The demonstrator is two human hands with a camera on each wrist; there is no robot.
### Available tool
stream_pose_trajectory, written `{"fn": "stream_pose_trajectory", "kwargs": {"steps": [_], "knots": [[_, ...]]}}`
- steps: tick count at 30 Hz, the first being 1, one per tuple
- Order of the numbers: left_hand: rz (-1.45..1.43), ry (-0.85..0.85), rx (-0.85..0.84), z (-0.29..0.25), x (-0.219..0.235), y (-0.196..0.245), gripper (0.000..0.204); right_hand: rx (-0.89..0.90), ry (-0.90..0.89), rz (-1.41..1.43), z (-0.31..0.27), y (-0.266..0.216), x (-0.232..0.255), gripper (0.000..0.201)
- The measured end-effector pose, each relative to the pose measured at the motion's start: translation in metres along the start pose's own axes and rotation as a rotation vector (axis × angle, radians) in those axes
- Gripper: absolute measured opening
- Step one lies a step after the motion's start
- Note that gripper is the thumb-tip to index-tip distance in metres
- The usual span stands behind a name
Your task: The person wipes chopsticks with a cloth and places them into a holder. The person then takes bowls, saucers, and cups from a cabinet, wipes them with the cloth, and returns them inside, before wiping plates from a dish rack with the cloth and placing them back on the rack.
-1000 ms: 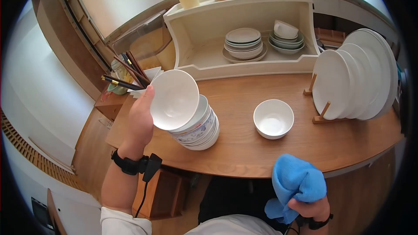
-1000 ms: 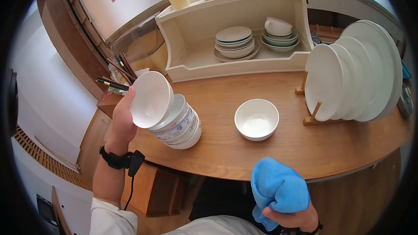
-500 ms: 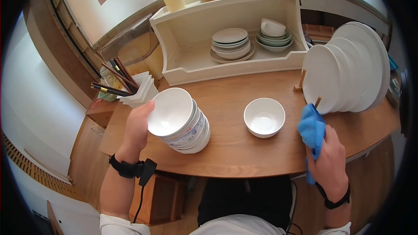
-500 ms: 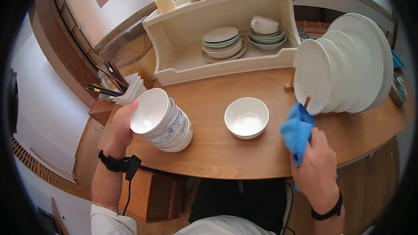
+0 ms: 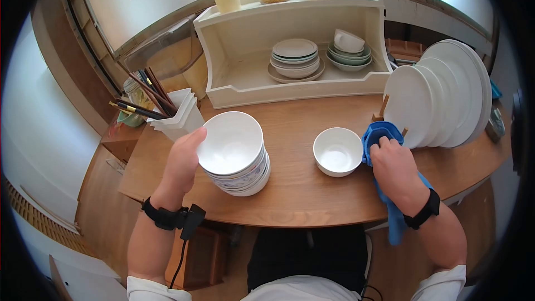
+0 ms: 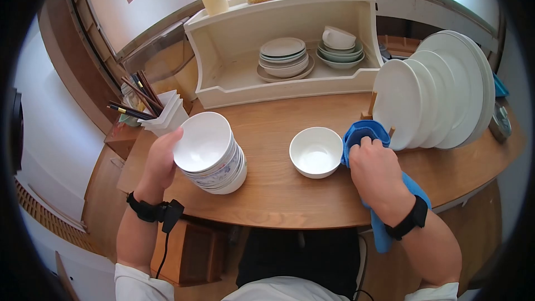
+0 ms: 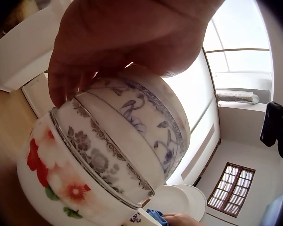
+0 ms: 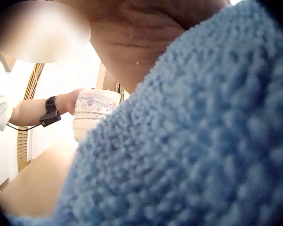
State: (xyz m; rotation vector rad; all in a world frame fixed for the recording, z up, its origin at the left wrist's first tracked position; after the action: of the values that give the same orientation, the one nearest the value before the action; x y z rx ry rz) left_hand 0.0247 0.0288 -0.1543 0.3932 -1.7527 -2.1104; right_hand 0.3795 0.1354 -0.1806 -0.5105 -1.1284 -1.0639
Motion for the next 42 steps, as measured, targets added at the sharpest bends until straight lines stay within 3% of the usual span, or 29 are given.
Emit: {"fn": "stream_pose_trajectory", "kwargs": {"steps": [9, 11, 12, 14, 18, 20, 24, 30, 32, 36, 39, 40, 42], "knots": [[0.063, -0.023, -0.053, 0.000, 0.003, -0.002, 0.041, 0.106, 0.051, -0.068, 0.033, 0.001, -0.021, 0.007], [0.102, -0.021, -0.039, -0.004, 0.005, 0.001, 0.044, 0.103, -0.169, 0.083, 0.033, 0.003, -0.026, 0.017], [0.138, -0.020, -0.024, -0.005, 0.005, -0.001, 0.047, 0.109, -0.176, 0.073, 0.034, 0.004, -0.021, 0.017], [0.061, 0.006, -0.074, -0.007, 0.008, -0.007, 0.052, -0.007, -0.380, 0.245, 0.033, 0.011, -0.015, 0.030], [-0.024, 0.074, -0.251, -0.025, 0.014, -0.022, 0.063, 0.030, -0.471, 0.300, 0.033, 0.014, 0.020, 0.035], [0.024, 0.081, -0.263, -0.038, 0.018, -0.034, 0.064, 0.022, -0.213, 0.272, 0.034, 0.015, 0.044, 0.033], [-0.008, 0.077, -0.340, -0.058, 0.021, -0.059, 0.062, 0.062, -0.205, 0.274, 0.032, -0.003, 0.060, 0.033], [-0.071, 0.173, -0.378, -0.062, 0.028, -0.066, 0.056, 0.129, -0.318, 0.173, 0.026, -0.007, 0.059, 0.053], [-0.075, 0.183, -0.381, -0.062, 0.029, -0.065, 0.054, 0.197, -0.175, 0.295, 0.028, -0.017, 0.068, 0.058], [-0.020, 0.160, -0.423, -0.066, 0.030, -0.066, 0.047, 0.349, -0.205, 0.356, 0.041, -0.056, 0.059, 0.067], [0.068, 0.130, -0.472, -0.071, 0.024, -0.059, 0.043, 0.335, -0.399, 0.314, 0.059, -0.069, 0.028, 0.087], [0.113, 0.107, -0.497, -0.072, 0.021, -0.057, 0.041, 0.341, -0.394, 0.310, 0.064, -0.072, 0.028, 0.087], [0.133, 0.111, -0.551, -0.071, 0.021, -0.057, 0.041, 0.287, -0.554, 0.332, 0.071, -0.076, 0.018, 0.087]]}}
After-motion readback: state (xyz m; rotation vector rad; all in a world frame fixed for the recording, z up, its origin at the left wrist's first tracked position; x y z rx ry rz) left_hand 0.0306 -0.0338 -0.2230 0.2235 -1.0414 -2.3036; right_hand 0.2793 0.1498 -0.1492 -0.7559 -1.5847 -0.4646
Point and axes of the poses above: each hand's wrist, its own z-axis towards the middle knuckle, its own x-axis out of the back of the hand, y = z × x, the point moved 7 cm from there along z, towards the middle knuckle, and after that the axes turned 10 degrees about -x, right-handed, at the moved point
